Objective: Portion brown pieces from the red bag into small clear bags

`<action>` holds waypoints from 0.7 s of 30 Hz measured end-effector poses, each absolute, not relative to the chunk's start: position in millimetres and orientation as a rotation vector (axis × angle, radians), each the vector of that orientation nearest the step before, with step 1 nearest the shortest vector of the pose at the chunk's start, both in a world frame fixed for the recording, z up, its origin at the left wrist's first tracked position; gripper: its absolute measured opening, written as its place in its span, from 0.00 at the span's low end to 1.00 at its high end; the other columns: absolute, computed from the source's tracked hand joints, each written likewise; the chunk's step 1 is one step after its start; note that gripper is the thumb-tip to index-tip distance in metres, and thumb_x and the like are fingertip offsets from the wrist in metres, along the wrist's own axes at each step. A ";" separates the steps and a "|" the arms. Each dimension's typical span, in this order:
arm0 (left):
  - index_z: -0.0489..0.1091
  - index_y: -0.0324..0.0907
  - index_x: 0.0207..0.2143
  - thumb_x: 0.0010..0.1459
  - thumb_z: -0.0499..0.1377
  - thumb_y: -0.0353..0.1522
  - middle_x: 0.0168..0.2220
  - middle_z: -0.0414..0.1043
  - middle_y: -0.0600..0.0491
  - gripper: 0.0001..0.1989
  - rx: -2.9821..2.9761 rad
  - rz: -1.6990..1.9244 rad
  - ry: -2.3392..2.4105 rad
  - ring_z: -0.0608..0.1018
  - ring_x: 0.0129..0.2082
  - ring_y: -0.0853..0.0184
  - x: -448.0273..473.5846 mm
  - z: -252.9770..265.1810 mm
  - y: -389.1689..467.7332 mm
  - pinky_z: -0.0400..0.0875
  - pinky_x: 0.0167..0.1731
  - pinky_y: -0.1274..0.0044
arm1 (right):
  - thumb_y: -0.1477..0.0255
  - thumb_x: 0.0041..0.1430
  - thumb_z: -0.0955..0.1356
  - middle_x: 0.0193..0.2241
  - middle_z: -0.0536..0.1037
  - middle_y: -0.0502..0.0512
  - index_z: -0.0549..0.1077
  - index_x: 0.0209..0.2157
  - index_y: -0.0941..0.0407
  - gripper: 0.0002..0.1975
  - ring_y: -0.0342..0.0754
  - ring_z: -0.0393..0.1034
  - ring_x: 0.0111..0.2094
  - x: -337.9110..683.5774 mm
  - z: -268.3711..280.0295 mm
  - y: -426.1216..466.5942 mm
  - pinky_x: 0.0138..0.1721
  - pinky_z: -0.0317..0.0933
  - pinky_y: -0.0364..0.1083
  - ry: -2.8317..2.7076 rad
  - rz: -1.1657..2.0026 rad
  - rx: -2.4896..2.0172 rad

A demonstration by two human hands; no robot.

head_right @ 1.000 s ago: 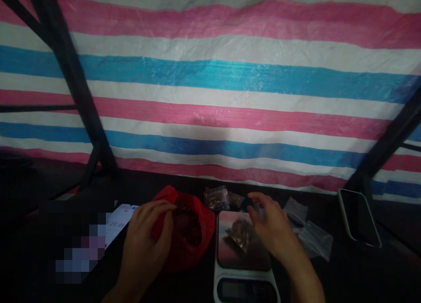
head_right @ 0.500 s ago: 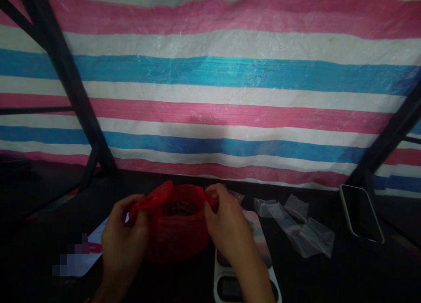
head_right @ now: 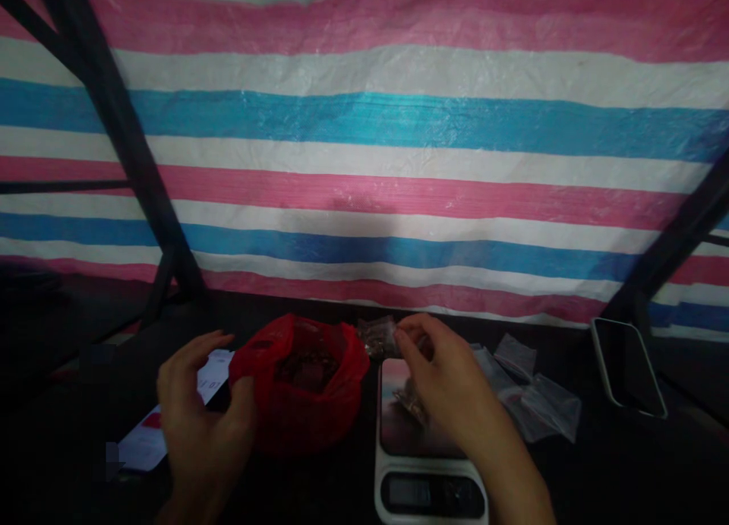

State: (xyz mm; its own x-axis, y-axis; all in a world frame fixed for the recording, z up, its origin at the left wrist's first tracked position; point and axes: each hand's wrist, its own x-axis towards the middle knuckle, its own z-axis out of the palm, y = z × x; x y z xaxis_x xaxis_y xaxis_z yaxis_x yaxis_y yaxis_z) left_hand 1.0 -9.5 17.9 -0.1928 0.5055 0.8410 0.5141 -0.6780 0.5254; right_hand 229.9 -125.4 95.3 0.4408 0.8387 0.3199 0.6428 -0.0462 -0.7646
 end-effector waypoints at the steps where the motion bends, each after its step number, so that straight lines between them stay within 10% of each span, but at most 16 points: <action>1: 0.72 0.37 0.48 0.58 0.58 0.30 0.49 0.73 0.37 0.15 -1.986 -2.065 -1.209 0.75 0.54 0.45 1.2 18.5 -12.2 0.67 0.56 0.49 | 0.61 0.62 0.67 0.32 0.84 0.54 0.79 0.38 0.52 0.12 0.51 0.77 0.31 239.6 97.9 -131.1 0.33 0.67 0.47 -1.241 0.227 -1.799; 21: 0.72 0.47 0.44 0.54 0.63 0.28 0.42 0.71 0.48 0.14 -1.972 -2.149 -1.092 0.76 0.47 0.50 6.6 1.1 -32.6 0.72 0.50 0.55 | 0.68 0.63 0.66 0.32 0.86 0.59 0.84 0.34 0.54 0.13 0.56 0.80 0.34 287.5 58.5 -149.7 0.37 0.66 0.50 -1.262 0.197 -2.106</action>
State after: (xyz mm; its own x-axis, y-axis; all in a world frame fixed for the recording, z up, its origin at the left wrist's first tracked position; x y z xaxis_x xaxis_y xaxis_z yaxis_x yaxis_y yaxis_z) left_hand 6.6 -32.6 1.1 -0.1979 0.4247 0.8834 0.4629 -0.7539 0.4662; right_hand 287.5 -149.7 58.5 0.5220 0.8291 0.2001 0.7287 -0.3116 -0.6098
